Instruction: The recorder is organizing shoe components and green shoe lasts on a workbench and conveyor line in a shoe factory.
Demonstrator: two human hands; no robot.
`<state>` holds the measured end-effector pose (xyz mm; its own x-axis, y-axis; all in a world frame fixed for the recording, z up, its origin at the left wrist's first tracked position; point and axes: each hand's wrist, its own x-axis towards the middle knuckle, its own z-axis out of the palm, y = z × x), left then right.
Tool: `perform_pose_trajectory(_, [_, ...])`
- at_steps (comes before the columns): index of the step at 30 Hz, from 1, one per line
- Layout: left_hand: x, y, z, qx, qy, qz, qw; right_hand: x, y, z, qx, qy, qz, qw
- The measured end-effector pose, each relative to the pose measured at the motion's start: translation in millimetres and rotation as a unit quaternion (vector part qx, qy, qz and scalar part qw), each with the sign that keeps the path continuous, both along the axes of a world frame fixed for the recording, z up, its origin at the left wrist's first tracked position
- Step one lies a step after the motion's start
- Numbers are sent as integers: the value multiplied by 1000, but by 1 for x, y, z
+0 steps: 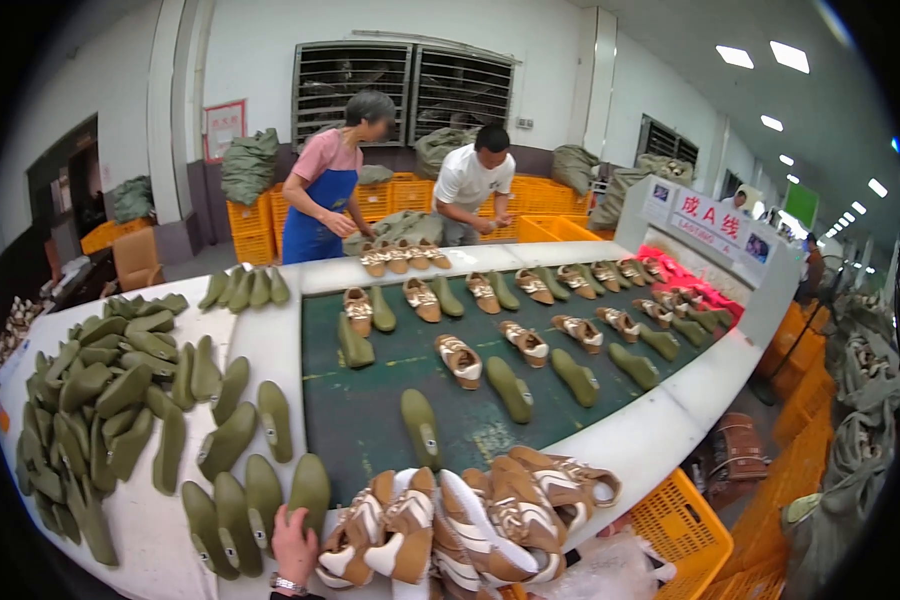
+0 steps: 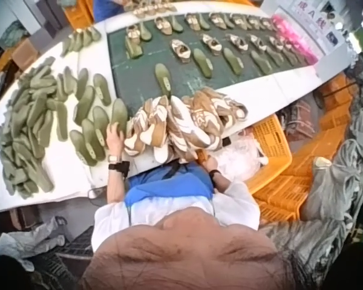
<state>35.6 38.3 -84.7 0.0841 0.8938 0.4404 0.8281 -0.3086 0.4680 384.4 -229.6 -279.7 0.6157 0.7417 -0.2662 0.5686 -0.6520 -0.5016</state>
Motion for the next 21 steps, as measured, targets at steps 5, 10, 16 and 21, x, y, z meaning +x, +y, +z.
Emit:
perform_pose_trajectory(5, [12,-1,5,-37,-35,-15,999,7,-1,12,-12,15,-4,1000])
perform_pose_trajectory(10, [10,1,2,-50,-41,-22,998,9,-3,9,-22,5,2,1000])
perform_pose_trajectory(16, [11,1,4,-42,-38,-18,998,8,-5,-2,-19,0,6,1000])
perform_pose_trajectory(21, [9,-1,4,-24,-24,-17,999,3,-4,3,15,-26,-10,999])
